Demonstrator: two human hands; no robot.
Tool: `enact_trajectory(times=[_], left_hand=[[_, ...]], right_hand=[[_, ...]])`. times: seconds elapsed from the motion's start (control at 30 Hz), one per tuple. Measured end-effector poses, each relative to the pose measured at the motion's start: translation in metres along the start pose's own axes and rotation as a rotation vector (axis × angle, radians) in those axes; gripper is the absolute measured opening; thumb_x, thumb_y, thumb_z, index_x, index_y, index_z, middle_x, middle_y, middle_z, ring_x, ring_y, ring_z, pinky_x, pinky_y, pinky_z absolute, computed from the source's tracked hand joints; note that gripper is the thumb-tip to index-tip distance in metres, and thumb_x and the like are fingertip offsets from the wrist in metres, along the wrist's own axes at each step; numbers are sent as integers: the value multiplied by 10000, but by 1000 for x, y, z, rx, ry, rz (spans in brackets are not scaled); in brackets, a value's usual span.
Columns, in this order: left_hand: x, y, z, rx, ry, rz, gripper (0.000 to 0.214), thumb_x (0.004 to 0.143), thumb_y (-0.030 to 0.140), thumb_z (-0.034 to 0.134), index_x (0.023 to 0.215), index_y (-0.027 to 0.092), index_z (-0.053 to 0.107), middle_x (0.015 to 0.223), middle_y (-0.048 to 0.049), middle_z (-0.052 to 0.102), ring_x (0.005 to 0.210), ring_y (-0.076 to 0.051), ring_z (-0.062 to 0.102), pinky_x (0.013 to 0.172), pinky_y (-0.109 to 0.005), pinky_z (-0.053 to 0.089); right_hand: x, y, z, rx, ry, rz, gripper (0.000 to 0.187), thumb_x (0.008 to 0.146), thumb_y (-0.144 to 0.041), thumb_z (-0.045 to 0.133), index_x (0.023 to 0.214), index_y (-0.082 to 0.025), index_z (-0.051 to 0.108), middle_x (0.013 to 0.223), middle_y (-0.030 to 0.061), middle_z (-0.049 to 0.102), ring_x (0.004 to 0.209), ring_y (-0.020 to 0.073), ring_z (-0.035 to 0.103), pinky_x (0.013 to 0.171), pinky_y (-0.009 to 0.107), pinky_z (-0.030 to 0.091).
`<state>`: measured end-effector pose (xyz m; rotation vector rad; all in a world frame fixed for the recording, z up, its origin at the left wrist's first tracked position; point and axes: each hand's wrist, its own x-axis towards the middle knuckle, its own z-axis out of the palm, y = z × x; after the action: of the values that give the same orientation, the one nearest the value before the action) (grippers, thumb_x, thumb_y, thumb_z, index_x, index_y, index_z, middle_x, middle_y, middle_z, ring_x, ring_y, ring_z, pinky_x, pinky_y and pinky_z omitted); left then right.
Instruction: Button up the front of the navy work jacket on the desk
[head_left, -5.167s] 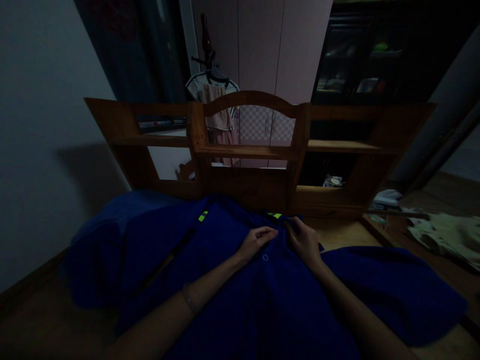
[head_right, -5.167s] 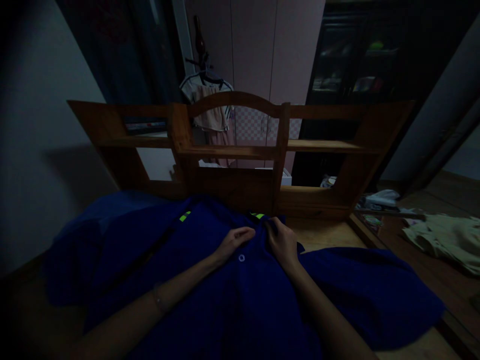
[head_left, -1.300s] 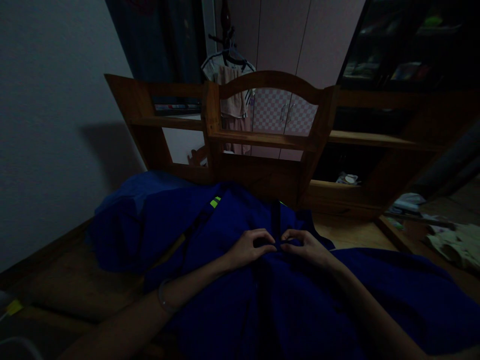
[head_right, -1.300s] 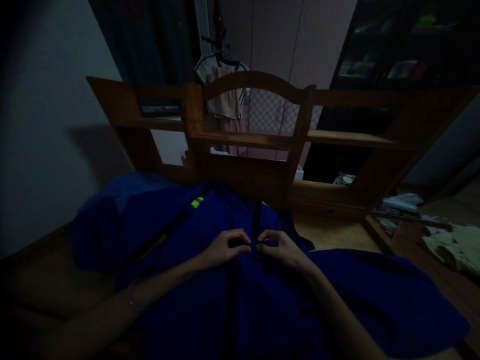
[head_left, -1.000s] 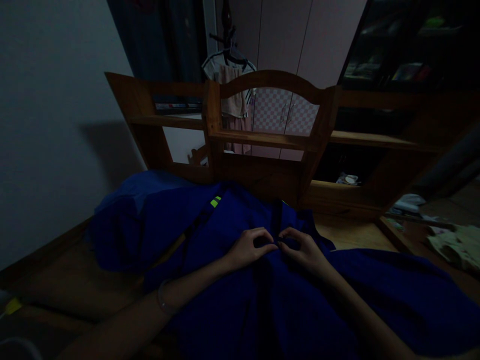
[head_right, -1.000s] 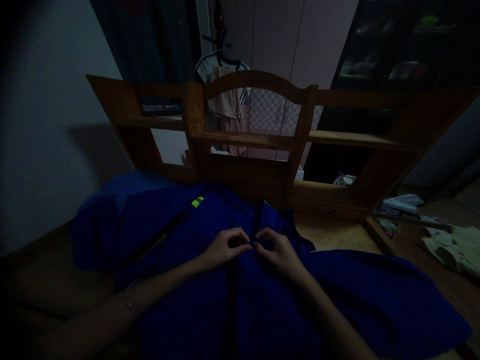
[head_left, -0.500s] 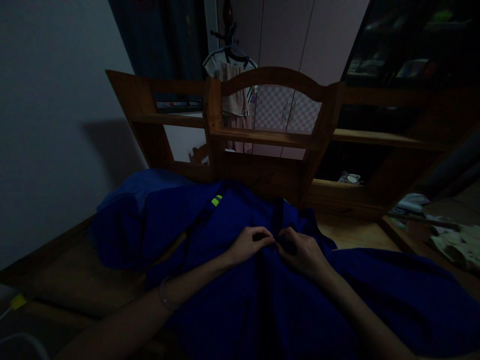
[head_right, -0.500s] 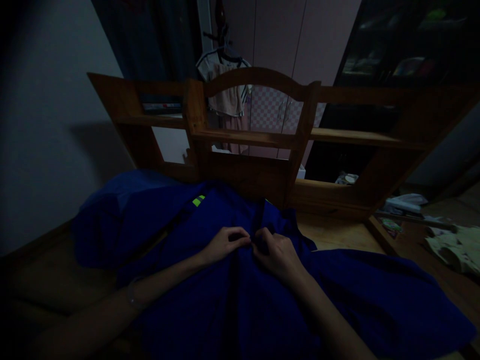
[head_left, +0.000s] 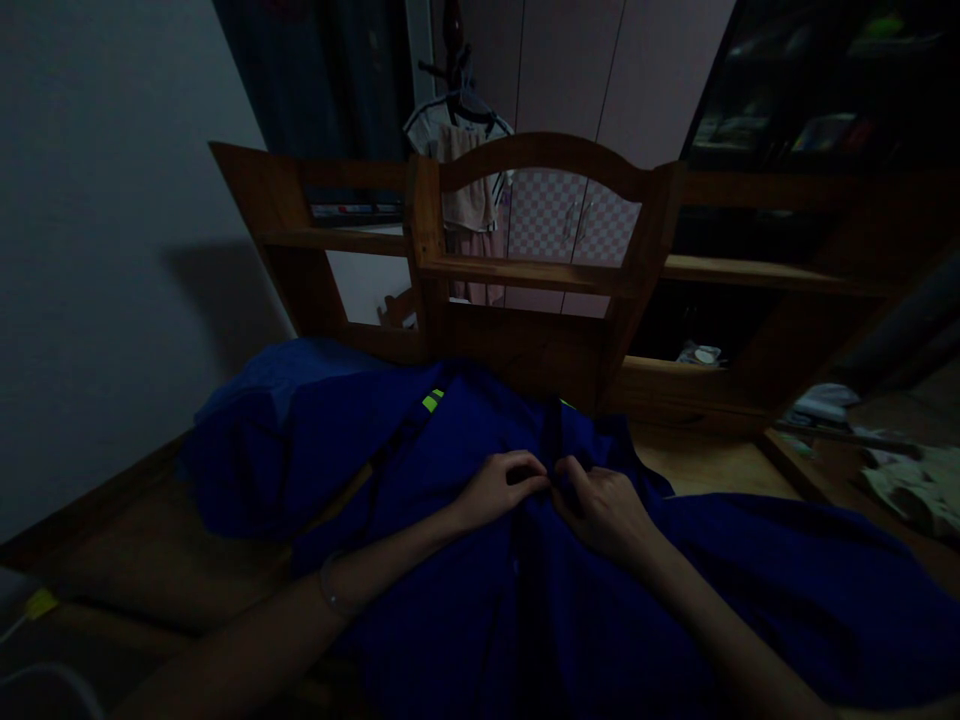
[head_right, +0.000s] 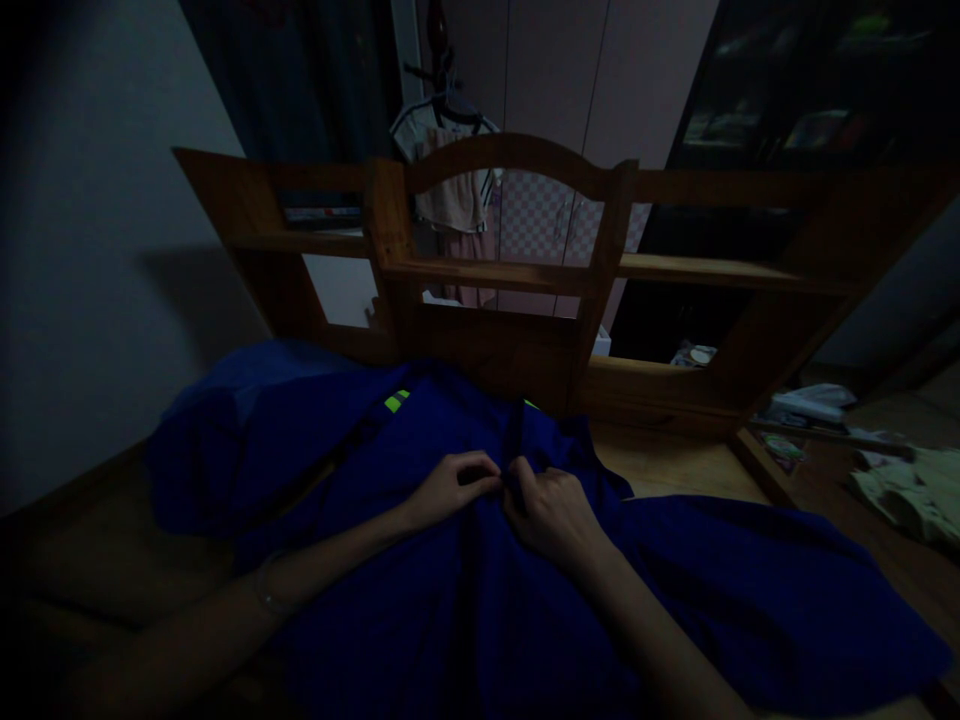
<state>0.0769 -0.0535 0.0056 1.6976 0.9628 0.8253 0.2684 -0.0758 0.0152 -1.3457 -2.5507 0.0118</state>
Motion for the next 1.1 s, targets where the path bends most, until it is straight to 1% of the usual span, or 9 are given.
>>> enact_trajectory(times=[0.17, 0.27, 0.37, 0.47, 0.53, 0.67, 0.83, 0.93, 1.1], left_hand=[[-1, 5, 1, 134, 22, 85, 161, 830, 304, 586, 812, 165, 665, 821, -10, 632, 783, -136, 572, 736, -224, 412], [-1, 4, 1, 146, 24, 98, 144, 837, 278, 574, 807, 166, 660, 807, -9, 628, 777, -132, 574, 734, -221, 414], [-1, 3, 0, 135, 29, 85, 153, 834, 288, 577, 793, 166, 659, 802, -12, 629, 780, -135, 579, 738, -222, 420], [-1, 4, 0, 85, 37, 51, 181, 825, 322, 587, 785, 160, 657, 803, -16, 632, 783, -140, 581, 734, -223, 427], [-1, 3, -1, 27, 32, 16, 206, 823, 348, 589, 800, 153, 652, 807, -20, 639, 779, -143, 583, 730, -225, 432], [2, 1, -2, -81, 5, -31, 239, 825, 369, 586, 842, 139, 649, 812, -26, 647, 784, -148, 583, 742, -231, 438], [4, -2, -3, -125, 9, -53, 268, 811, 399, 603, 834, 136, 648, 802, -22, 637, 780, -146, 571, 739, -229, 432], [4, -3, -3, -133, 7, -54, 269, 812, 401, 602, 838, 137, 649, 804, -22, 637, 782, -147, 571, 745, -233, 431], [4, -2, -5, -168, 1, -48, 259, 816, 389, 603, 844, 135, 646, 801, -17, 630, 768, -137, 565, 728, -225, 427]], right_hand=[[0, -2, -4, -57, -63, -65, 149, 928, -236, 387, 958, -151, 506, 653, 35, 610, 545, 171, 540, 565, 313, 243], [-1, 0, -6, -13, -78, -91, 159, 944, -214, 369, 983, -170, 517, 672, 26, 620, 564, 163, 547, 586, 308, 257], [-1, 2, -7, 20, -70, -91, 167, 942, -208, 393, 1016, -186, 541, 711, 29, 642, 616, 163, 570, 612, 302, 277], [-2, 4, -5, 31, -45, -68, 185, 948, -221, 398, 1027, -191, 562, 747, 39, 657, 637, 164, 579, 622, 299, 294], [-2, 6, -2, 70, -28, -22, 201, 959, -261, 393, 1048, -190, 557, 765, 45, 660, 651, 170, 589, 617, 290, 313], [-3, 8, 0, 273, -10, 78, 243, 961, -353, 405, 1113, -195, 509, 815, 48, 657, 716, 178, 616, 628, 260, 374], [-4, 6, -5, 479, 12, 96, 227, 950, -338, 420, 1133, -216, 476, 882, 38, 654, 758, 174, 631, 668, 256, 422], [-4, 5, -6, 515, 32, 116, 211, 945, -331, 433, 1125, -226, 467, 883, 29, 648, 760, 174, 632, 673, 257, 428], [-3, 4, -3, 510, 39, 132, 198, 941, -333, 450, 1110, -231, 468, 859, 26, 643, 750, 174, 632, 642, 244, 420]])
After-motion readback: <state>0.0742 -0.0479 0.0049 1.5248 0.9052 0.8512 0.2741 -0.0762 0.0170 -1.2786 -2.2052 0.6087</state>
